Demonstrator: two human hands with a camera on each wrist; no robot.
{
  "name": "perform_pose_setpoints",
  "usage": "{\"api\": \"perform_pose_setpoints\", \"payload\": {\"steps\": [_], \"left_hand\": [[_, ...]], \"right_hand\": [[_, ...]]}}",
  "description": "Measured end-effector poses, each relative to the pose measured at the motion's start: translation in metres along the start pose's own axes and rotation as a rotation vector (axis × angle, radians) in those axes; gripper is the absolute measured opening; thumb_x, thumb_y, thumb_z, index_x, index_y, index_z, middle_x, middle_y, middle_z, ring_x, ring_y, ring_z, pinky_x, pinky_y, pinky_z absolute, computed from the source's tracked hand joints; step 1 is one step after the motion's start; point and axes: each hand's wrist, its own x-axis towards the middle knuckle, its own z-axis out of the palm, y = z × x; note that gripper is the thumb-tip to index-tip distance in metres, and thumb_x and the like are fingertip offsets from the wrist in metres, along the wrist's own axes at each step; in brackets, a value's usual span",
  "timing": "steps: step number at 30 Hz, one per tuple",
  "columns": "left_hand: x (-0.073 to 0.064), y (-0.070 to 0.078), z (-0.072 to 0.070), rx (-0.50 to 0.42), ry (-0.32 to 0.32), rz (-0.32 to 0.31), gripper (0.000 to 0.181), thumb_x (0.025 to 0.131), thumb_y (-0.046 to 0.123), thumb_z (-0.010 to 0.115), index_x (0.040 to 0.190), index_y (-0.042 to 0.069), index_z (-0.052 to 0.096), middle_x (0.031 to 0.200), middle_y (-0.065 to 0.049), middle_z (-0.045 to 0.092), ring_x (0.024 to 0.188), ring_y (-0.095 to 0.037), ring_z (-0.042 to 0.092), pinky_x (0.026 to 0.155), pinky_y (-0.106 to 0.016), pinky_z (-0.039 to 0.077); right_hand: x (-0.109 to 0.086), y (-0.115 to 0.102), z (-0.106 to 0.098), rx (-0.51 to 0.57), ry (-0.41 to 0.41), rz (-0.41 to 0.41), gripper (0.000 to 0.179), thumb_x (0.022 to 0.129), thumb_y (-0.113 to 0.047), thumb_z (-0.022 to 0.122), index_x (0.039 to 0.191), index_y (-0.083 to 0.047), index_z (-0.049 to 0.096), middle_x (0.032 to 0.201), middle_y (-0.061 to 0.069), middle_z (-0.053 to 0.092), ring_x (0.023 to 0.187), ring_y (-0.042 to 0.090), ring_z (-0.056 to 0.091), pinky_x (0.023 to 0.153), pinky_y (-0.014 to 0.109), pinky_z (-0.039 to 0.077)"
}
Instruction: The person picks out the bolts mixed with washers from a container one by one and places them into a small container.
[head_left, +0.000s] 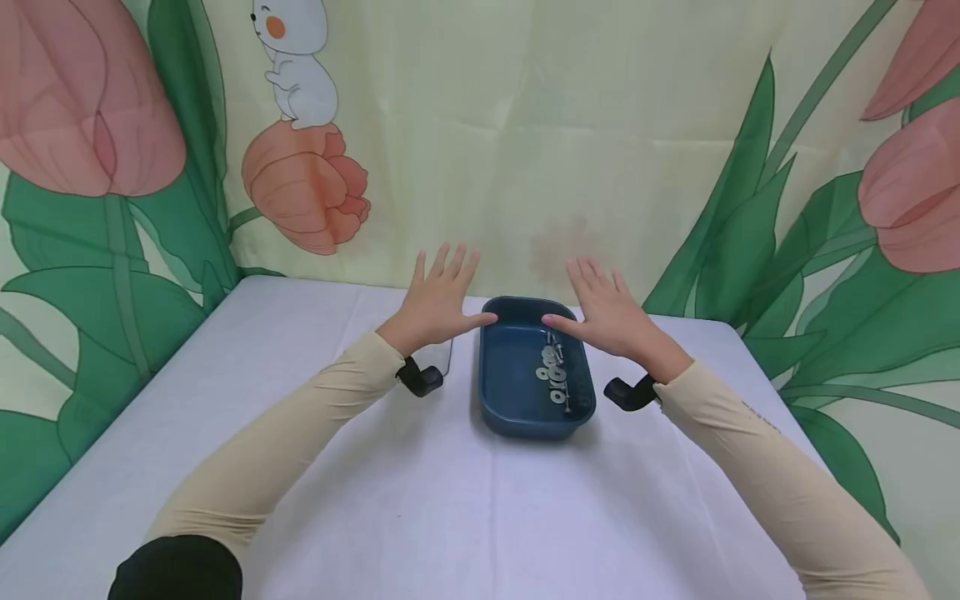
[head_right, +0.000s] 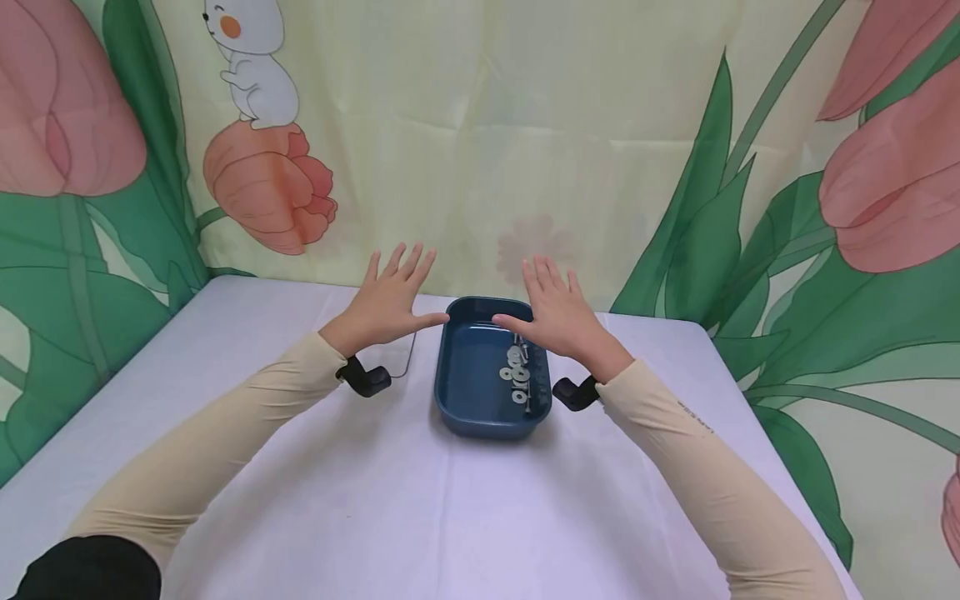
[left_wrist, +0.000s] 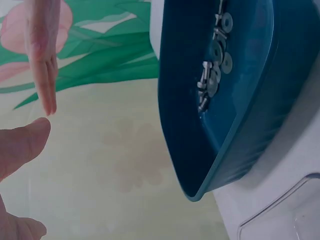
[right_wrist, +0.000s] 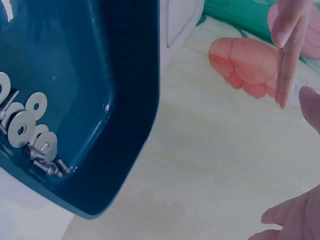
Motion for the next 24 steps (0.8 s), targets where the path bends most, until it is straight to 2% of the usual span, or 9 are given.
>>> {"api": "perform_pose_setpoints", "payload": {"steps": [7, 11, 18, 21, 24], "left_hand": [[0.001, 0.001, 0.006, -0.006, 0.007, 0.001, 0.097, 0.085, 0.068, 0.046, 0.152, 0.015, 0.002, 0.159, -0.011, 0.0, 0.147, -0.033, -0.004, 0.115, -0.058, -0.006], [0.001, 0.0, 0.012, -0.002, 0.036, 0.015, 0.095, 0.085, 0.067, 0.046, 0.152, 0.015, 0.002, 0.159, -0.011, 0.002, 0.147, -0.034, -0.002, 0.116, -0.058, -0.004], [-0.005, -0.003, 0.022, -0.002, 0.059, 0.008, 0.093, 0.086, 0.067, 0.046, 0.152, 0.015, 0.006, 0.159, -0.012, 0.003, 0.147, -0.035, 0.003, 0.116, -0.058, -0.002], [-0.006, -0.004, 0.027, -0.009, 0.057, 0.001, 0.093, 0.086, 0.066, 0.046, 0.152, 0.015, 0.007, 0.159, -0.012, 0.003, 0.147, -0.035, 0.003, 0.116, -0.058, -0.002], [-0.008, -0.004, 0.033, -0.025, 0.059, 0.006, 0.092, 0.086, 0.065, 0.047, 0.152, 0.013, 0.01, 0.159, -0.013, 0.005, 0.147, -0.035, 0.002, 0.116, -0.058, -0.002]], "right_hand": [[-0.003, 0.005, 0.004, 0.029, 0.021, 0.022, 0.098, 0.088, -0.066, 0.044, 0.151, -0.005, 0.0, 0.159, 0.017, -0.001, 0.147, 0.033, -0.005, 0.116, 0.058, -0.003], [-0.004, 0.006, 0.01, 0.032, 0.04, 0.035, 0.095, 0.089, -0.062, 0.046, 0.151, -0.005, 0.001, 0.158, 0.017, -0.001, 0.147, 0.033, -0.004, 0.116, 0.058, -0.001], [-0.004, 0.01, 0.022, 0.034, 0.064, 0.053, 0.094, 0.089, -0.063, 0.045, 0.151, -0.004, 0.005, 0.158, 0.017, 0.0, 0.147, 0.035, -0.002, 0.116, 0.059, 0.0], [-0.005, 0.013, 0.027, 0.073, 0.074, 0.059, 0.093, 0.089, -0.063, 0.044, 0.151, -0.005, 0.006, 0.159, 0.017, 0.003, 0.147, 0.035, 0.001, 0.116, 0.058, 0.0], [-0.007, 0.016, 0.032, 0.161, 0.079, 0.072, 0.091, 0.089, -0.064, 0.043, 0.151, -0.008, 0.009, 0.159, 0.015, 0.009, 0.146, 0.034, 0.008, 0.116, 0.057, 0.006]]}}
